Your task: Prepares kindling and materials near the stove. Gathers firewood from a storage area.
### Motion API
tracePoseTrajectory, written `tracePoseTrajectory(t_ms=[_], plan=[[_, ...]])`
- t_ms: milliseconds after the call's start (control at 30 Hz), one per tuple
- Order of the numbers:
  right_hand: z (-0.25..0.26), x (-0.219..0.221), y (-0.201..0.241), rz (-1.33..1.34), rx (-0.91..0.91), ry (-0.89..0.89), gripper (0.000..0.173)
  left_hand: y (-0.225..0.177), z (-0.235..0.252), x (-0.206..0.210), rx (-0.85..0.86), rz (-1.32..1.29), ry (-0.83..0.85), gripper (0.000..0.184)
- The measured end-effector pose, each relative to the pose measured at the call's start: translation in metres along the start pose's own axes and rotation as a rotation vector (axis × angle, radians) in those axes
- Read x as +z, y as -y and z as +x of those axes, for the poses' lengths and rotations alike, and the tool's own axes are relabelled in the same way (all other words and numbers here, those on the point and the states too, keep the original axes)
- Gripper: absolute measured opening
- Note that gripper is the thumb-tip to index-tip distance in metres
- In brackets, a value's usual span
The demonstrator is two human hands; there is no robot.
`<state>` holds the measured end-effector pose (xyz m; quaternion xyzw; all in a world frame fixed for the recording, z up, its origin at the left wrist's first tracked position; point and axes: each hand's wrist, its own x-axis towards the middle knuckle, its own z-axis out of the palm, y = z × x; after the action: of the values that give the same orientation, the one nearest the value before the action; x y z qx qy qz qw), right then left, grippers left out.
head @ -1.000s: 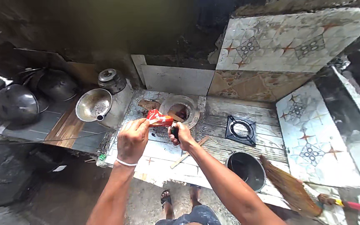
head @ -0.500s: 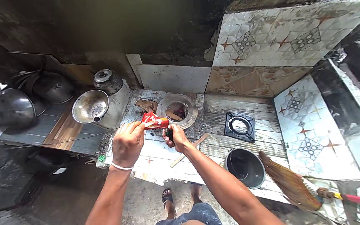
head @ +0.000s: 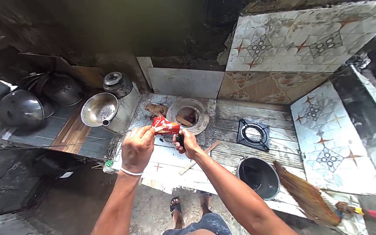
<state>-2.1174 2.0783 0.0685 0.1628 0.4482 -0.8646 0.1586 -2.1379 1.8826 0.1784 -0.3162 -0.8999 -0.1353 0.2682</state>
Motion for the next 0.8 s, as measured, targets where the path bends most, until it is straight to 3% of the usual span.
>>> tracePoseTrajectory(t_ms=[800], plan=[[-0.0029, -0.0074, -0.0002, 0.033, -0.003, -0.01, 0.054, -0.0063, 0.0034, 0.0034, 0.009, 0.004, 0.001, 0.021]])
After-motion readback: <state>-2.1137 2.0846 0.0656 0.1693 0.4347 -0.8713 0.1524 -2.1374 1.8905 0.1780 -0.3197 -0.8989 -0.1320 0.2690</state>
